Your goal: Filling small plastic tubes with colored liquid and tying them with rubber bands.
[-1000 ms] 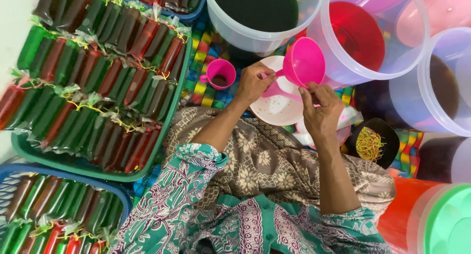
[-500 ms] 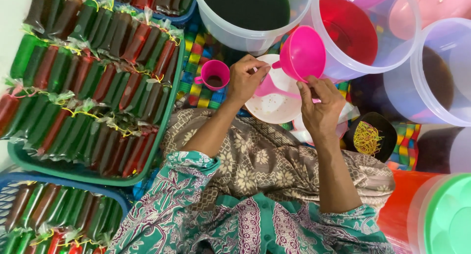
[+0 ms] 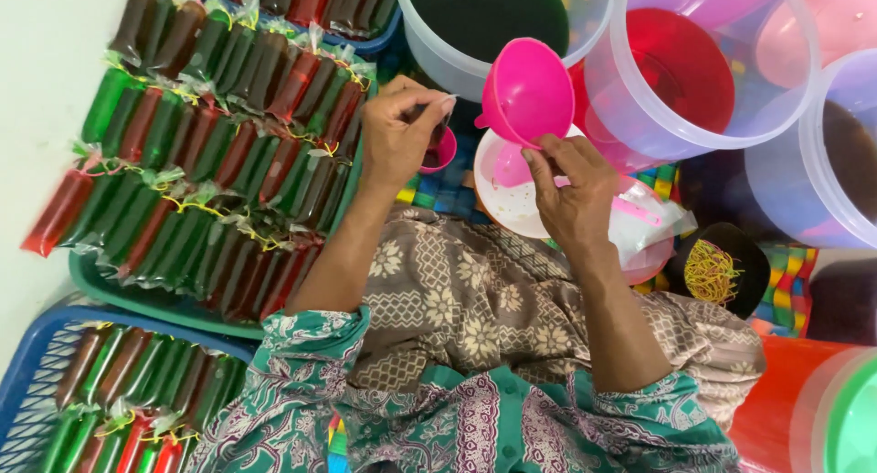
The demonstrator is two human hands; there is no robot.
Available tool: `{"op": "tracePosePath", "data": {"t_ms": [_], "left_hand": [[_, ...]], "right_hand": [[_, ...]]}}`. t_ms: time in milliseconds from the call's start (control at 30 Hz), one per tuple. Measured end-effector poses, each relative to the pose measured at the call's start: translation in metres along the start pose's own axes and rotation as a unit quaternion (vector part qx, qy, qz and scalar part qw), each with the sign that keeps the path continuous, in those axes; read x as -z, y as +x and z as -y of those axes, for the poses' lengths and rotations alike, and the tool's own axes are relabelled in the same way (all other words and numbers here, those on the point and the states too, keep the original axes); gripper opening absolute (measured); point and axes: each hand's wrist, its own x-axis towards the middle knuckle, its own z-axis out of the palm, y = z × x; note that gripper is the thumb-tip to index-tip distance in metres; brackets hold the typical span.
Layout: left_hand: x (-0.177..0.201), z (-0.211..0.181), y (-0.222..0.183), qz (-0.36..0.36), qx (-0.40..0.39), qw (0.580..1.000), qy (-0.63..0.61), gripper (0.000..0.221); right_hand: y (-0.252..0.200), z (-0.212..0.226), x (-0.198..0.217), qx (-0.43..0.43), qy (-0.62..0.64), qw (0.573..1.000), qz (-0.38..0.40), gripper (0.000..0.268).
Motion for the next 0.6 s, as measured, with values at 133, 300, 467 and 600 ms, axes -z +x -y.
{"op": "tracePosePath", "data": {"t_ms": [133,300,467,600], "left_hand": [[0.031,0.002,0.003,-0.004,-0.022,0.998,0.062,0.008],[0.05,0.005,-0.001,-0.012,-0.019,0.997,0.067,0.006],[0.058,-0.002,-0.006,-0.045,0.006,0.997,0.063,0.006],[0.061,-0.005,-0.009,-0.052,0.011,0.996,0.07,0.007]], "right_hand": [[-0.003,-0.002,-0.026,-0.001,0.037,0.999,0.025,0.011],[-0.018,-0.014,-0.06,0.014,0.012,0.998,0.062,0.014],[-0.032,-0.025,-0.091,0.041,-0.048,0.992,0.112,0.014],[-0.048,-0.047,-0.115,0.047,-0.064,0.988,0.135,0.015]]}}
